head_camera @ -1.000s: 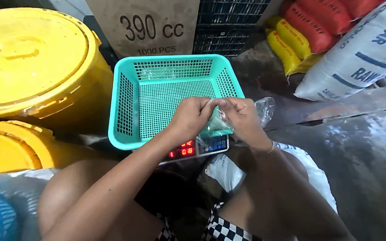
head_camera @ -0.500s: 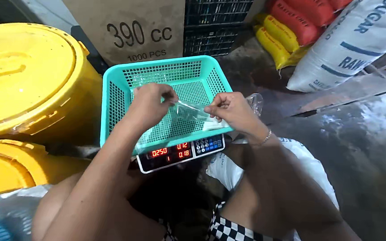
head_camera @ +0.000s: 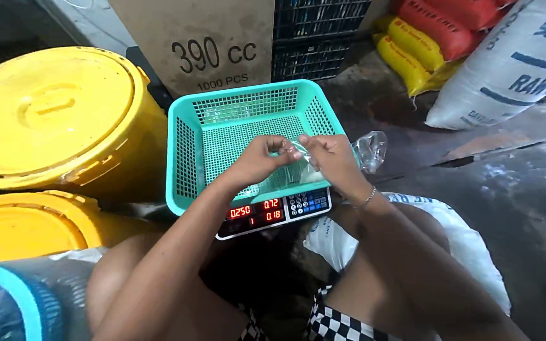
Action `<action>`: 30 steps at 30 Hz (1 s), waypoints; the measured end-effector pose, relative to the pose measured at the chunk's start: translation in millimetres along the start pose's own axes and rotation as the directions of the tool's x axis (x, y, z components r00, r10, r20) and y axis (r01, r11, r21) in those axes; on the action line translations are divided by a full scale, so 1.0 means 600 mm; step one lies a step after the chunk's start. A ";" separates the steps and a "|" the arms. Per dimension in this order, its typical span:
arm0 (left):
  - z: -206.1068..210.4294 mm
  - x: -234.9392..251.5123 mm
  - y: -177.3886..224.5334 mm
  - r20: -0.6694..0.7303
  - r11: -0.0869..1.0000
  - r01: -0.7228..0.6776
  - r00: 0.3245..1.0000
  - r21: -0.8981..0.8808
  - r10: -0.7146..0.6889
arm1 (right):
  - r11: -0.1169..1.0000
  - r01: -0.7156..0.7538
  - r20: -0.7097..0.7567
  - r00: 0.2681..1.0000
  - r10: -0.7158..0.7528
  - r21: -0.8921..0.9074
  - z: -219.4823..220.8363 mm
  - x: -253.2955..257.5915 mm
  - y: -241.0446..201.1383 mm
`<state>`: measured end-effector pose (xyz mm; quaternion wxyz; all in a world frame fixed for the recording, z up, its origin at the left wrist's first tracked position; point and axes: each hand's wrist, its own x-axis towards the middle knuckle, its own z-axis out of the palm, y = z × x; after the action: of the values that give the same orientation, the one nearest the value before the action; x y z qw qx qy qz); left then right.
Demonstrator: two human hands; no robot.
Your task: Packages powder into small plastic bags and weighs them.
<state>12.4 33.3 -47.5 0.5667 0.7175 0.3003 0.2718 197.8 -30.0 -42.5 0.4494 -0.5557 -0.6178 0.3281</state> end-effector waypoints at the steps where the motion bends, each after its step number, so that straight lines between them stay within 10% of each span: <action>1: -0.004 0.000 0.001 -0.002 1.000 0.006 1.000 -0.008 -0.006 | 0.999 -0.037 0.013 0.999 0.037 0.012 -0.003 0.004 -0.002; 7: -0.020 -0.001 0.001 0.000 0.993 -0.012 1.000 0.115 0.012 | 0.988 -0.152 0.208 0.968 0.142 0.036 -0.033 0.011 -0.005; 30: -0.010 -0.006 0.012 0.084 0.984 0.005 0.996 0.177 -0.021 | 0.999 -0.046 0.160 0.986 0.045 0.001 -0.022 0.013 0.009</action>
<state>6.4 33.7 -39.4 0.5148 0.7741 0.3033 0.2092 211.9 -22.9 -40.8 0.3922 -0.5404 -0.6381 0.3833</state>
